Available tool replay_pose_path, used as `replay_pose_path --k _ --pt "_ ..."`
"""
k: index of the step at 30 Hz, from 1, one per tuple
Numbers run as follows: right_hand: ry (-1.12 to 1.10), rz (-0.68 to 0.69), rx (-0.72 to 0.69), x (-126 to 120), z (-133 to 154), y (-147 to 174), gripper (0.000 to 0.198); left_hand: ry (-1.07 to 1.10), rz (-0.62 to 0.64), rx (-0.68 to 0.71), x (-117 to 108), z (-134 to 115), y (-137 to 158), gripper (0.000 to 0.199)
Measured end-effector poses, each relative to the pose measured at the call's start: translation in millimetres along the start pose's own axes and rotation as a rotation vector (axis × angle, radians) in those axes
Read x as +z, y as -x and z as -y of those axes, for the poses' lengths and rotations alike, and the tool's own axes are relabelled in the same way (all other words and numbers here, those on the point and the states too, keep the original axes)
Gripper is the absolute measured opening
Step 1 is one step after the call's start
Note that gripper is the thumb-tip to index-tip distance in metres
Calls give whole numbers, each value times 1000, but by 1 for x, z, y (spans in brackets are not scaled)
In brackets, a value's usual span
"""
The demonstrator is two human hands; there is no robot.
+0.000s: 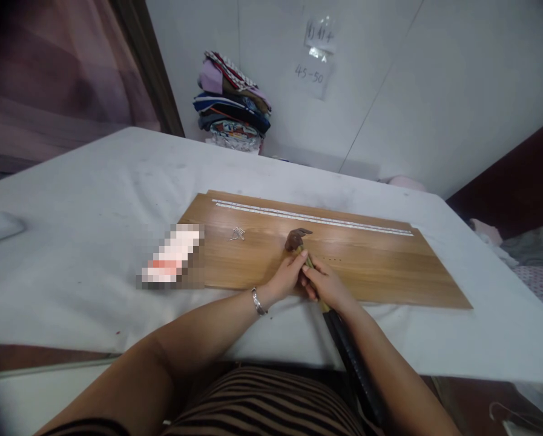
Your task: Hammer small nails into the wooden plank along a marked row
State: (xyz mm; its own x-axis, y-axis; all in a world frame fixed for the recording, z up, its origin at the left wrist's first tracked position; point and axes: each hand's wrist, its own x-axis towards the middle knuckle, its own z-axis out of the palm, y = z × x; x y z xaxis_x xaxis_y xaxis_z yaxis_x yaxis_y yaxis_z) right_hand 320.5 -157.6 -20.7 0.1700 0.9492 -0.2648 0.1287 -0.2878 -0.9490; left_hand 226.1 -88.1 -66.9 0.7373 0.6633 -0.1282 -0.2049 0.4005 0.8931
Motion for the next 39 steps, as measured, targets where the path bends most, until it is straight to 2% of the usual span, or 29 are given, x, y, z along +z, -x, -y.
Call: replay_pose_path --k 5,12,17,24,32,39 --pt "-1 -12 -26 0 -1 1 29 -36 -10 -12 0 0 1 58" --pt "19 0 9 2 9 1 28 -11 -18 -29 -1 1 -2 60" --pt "2 -9 -32 3 4 2 29 -15 -10 -24 0 1 0 60" --pt "0 -12 2 2 5 1 29 -23 -12 -13 -2 1 -2 60" --pt "7 -15 -43 2 3 3 26 -37 -12 -30 -2 3 0 60" --pt "-6 0 -7 2 3 -1 25 -36 -35 -42 -2 1 -2 62"
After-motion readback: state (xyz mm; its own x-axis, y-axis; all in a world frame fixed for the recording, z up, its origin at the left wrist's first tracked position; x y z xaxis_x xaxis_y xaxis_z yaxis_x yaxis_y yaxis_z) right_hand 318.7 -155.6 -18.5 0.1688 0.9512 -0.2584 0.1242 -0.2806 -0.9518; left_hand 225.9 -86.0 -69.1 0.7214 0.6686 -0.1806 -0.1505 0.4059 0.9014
